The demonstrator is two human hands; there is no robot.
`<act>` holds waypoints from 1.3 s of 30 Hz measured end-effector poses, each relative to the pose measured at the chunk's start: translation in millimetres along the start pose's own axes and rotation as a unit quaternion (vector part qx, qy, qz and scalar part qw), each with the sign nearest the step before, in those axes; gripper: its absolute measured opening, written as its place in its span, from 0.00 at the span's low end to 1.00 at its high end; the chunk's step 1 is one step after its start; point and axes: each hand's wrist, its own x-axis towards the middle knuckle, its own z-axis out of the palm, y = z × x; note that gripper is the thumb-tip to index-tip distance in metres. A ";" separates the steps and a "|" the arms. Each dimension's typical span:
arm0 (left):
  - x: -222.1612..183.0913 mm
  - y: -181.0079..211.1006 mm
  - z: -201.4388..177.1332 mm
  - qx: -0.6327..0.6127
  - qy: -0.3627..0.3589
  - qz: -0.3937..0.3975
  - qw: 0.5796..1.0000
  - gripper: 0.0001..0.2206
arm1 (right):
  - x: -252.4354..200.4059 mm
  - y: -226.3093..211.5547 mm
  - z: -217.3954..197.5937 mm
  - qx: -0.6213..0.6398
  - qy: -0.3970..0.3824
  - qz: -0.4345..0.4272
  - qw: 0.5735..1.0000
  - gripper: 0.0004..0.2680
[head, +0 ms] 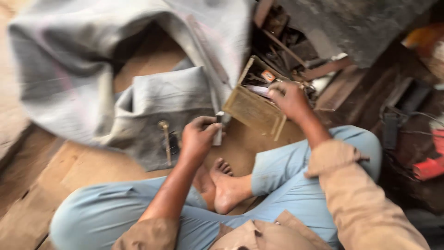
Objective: Clean and patch a rubber inner tube for a vehicle.
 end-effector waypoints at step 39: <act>-33.7 -34.2 37.9 0.248 0.028 0.125 0.960 0.09 | -97.0 -64.4 61.0 0.219 -0.069 0.049 0.972 0.05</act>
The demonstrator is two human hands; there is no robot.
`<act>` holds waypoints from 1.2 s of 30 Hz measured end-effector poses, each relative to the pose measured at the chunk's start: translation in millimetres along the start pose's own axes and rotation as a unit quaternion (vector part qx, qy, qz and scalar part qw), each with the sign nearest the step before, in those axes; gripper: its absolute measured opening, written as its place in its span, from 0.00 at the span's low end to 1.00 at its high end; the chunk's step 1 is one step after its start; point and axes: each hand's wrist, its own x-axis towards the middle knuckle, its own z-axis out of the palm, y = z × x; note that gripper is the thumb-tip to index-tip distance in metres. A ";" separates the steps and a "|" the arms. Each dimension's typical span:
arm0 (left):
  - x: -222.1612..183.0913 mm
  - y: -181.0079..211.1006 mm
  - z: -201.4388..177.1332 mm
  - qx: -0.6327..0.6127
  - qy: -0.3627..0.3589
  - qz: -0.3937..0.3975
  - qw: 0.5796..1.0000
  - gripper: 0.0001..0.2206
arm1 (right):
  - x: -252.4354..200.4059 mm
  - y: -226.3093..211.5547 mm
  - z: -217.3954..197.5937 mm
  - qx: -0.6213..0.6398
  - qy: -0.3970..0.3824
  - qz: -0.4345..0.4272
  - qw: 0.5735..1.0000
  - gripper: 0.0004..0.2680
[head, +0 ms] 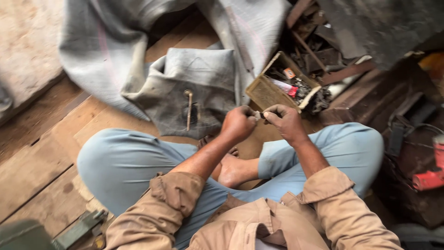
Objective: Clean and patch a rubber inner tube for a vehicle.
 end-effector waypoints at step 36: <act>48.2 2.8 -144.3 -0.155 0.249 0.098 0.951 0.24 | 24.3 65.6 -33.6 -0.237 0.105 -0.121 0.958 0.06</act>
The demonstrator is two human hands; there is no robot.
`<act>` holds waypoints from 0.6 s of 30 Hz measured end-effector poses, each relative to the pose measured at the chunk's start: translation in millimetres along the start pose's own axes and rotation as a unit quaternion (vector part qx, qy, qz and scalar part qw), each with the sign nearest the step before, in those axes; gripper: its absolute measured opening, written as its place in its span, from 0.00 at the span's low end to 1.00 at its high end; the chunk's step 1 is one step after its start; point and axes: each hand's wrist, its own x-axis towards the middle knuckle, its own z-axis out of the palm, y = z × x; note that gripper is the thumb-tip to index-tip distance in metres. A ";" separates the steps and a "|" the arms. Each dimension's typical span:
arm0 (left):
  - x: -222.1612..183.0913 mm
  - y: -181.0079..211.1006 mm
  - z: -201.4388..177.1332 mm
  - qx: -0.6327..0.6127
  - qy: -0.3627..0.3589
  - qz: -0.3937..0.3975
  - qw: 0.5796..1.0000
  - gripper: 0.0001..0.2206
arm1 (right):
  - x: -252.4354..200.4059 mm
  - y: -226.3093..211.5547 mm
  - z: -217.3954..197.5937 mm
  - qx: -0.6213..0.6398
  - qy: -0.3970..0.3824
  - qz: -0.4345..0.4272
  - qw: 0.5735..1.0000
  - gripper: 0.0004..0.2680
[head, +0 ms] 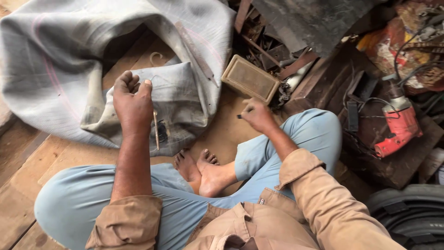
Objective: Clean and patch a rubber inner tube for a vehicle.
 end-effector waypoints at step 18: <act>-35.2 -60.4 -94.9 0.077 0.329 -0.326 0.883 0.39 | 35.6 -112.4 83.6 0.400 -0.216 0.234 0.860 0.06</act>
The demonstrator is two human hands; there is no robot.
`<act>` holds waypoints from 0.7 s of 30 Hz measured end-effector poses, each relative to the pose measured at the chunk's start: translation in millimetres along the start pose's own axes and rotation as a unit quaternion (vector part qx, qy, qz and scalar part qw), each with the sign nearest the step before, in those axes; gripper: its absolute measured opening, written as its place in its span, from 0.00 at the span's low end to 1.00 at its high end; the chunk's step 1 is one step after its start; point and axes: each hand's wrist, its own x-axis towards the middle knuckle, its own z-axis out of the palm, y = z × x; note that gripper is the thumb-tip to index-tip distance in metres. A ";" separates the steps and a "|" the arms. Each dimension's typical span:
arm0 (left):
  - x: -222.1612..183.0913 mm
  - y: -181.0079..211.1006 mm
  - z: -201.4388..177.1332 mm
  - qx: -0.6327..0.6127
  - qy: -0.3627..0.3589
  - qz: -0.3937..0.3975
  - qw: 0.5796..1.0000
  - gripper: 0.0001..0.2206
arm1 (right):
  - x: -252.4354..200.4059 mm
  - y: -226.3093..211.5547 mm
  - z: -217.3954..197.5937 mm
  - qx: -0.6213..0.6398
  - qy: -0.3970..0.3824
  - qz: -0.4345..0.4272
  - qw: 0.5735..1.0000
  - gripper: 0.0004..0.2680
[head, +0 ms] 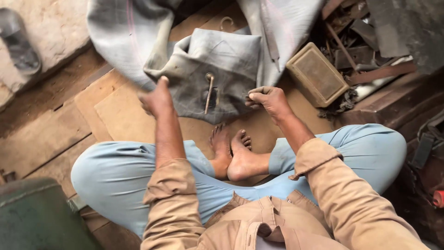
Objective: Clean and patch a rubber inner tube for a vehicle.
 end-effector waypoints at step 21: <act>-27.6 -142.2 98.4 -0.468 -0.376 -0.146 0.786 0.19 | 52.0 -27.6 71.2 -0.002 0.113 -0.042 0.993 0.07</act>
